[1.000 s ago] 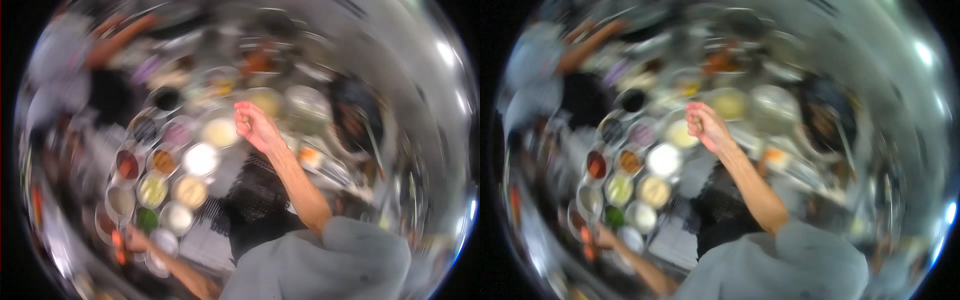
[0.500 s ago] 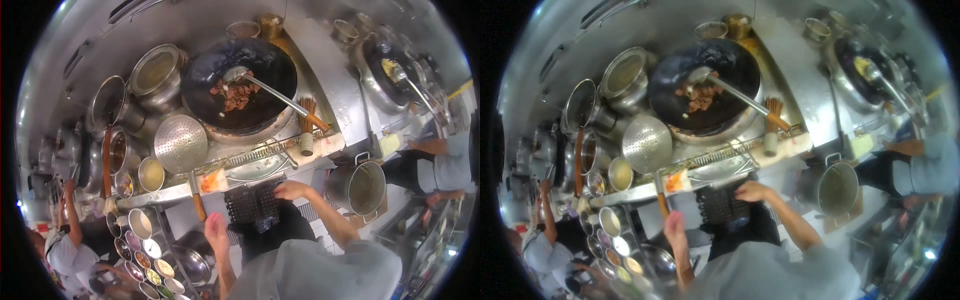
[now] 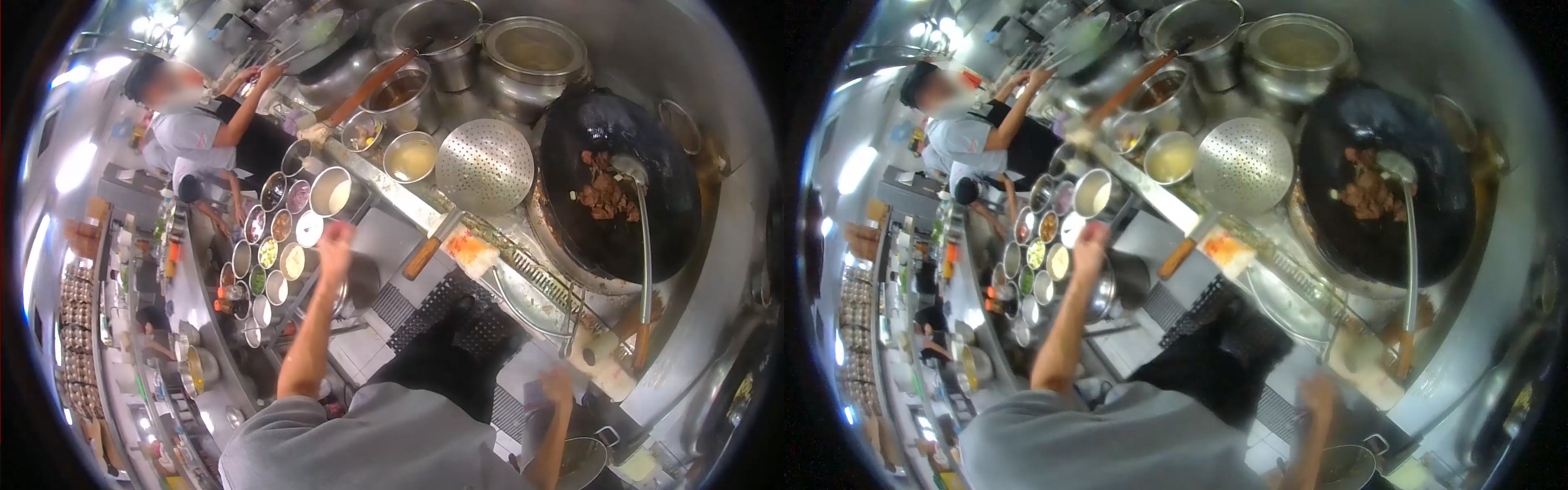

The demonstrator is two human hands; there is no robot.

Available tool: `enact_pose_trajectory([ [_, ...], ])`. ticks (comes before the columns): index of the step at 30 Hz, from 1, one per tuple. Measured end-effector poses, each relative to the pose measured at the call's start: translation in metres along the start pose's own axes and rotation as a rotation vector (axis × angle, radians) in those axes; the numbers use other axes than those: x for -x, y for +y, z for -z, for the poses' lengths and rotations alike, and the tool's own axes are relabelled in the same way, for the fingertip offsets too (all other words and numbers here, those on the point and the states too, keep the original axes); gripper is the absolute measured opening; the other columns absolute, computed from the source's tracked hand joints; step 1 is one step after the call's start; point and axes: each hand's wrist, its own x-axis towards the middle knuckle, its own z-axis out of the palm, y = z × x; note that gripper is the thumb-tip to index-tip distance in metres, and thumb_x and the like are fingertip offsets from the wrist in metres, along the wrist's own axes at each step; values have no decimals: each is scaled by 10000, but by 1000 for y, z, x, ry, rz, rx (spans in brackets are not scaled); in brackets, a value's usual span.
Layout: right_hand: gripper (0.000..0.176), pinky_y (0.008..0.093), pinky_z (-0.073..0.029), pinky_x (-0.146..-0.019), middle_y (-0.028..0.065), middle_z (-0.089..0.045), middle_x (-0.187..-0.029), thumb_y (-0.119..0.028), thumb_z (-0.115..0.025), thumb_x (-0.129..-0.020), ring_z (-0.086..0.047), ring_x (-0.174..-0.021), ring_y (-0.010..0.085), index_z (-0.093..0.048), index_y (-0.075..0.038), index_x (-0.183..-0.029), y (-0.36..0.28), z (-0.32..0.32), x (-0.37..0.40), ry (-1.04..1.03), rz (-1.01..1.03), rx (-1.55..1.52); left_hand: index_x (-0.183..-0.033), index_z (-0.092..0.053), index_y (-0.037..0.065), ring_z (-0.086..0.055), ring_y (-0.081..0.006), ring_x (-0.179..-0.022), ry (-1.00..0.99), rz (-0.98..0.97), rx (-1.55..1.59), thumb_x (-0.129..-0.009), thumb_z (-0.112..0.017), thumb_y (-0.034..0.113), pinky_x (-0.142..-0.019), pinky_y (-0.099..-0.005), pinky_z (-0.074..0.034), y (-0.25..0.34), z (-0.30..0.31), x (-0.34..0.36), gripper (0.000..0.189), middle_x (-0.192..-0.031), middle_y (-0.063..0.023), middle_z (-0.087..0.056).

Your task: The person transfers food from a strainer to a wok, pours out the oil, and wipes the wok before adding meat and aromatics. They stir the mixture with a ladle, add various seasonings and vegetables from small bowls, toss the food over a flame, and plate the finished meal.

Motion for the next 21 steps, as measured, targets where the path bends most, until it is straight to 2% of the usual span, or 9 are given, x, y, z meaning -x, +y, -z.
enact_pose_trajectory([
  [2, 356, 318, -458, -786, 70, -636, -905, -187, -647, -767, -570, -931, 193, -578, 10, -1055, -17, 67, 33, -358, -167, -828, -958, -573, -16, -556, -190, -780, 206, -106, -391, -827, -574, 197, -706, -303, -445, 36, 18, -41, 250, -903, -81, -614],
  [3, 413, 304, -446, -810, 111, -591, -1032, -145, -609, -798, -571, -908, 221, -522, -2, -1176, -35, 109, 44, -111, -78, -787, -980, -593, 18, -584, -195, -806, 211, 382, -669, -831, -557, 272, -734, -284, -446, 17, 29, -69, 297, -933, -92, -632],
  [4, 390, 315, -438, -830, 118, -573, -1060, -121, -595, -799, -564, -932, 227, -528, 9, -1160, -52, 132, 42, 425, -5, -902, -1012, -565, 14, -574, -218, -824, 119, -87, -281, -792, -614, 275, -731, -299, -450, 30, 30, -87, 345, -951, -104, -609],
  [5, 445, 330, -442, -826, 156, -533, -1114, -80, -603, -775, -548, -968, 265, -491, 10, -1197, -58, 167, 23, 694, -70, -538, -1030, -556, 11, -579, -230, -855, -66, -176, -286, -771, -636, 325, -764, -314, -451, 46, 25, -106, 415, -977, -134, -600],
  [6, 484, 373, -390, -906, 195, -518, -1148, -96, -610, -767, -486, -1076, 327, -469, -43, -1227, -59, 192, 6, 841, -77, -169, -1099, -516, -27, -568, -245, -907, 195, 113, -518, -760, -658, 324, -810, -340, -445, 58, 13, -115, 508, -1028, -161, -582],
  [8, 538, 429, -379, -906, 234, -466, -1184, -133, -623, -755, -430, -1111, 389, -437, -69, -1255, -35, 197, -33, 665, -201, -31, -1209, -394, -95, -502, -258, -1042, 52, 183, 128, -658, -769, 255, -899, -349, -397, 54, 8, -125, 753, -1155, -197, -509],
  [10, 548, 446, -422, -837, 266, -540, -1040, -163, -550, -792, -517, -967, 431, -378, -110, -1310, -23, 186, -56, 599, -292, 0, -1141, -439, -98, -564, -242, -910, -20, 87, 244, -642, -768, 204, -825, -340, -437, 68, 5, -127, 670, -1084, -169, -556],
  [15, 486, 431, -443, -809, 263, -583, -961, -154, -517, -801, -565, -881, 415, -426, -101, -1276, -58, 200, -55, 707, -216, -171, -973, -584, -40, -591, -224, -811, -126, -145, -150, -646, -690, 148, -749, -340, -451, 13, 16, -183, 392, -875, -127, -631],
  [21, 430, 416, -448, -812, 238, -600, -959, -168, -520, -813, -569, -917, 394, -474, -95, -1235, -86, 192, 41, 553, -183, -201, -982, -594, -15, -603, -238, -774, -8, -141, -230, -645, -671, 188, -744, -339, -456, 5, 20, -195, 401, -874, -138, -633],
])
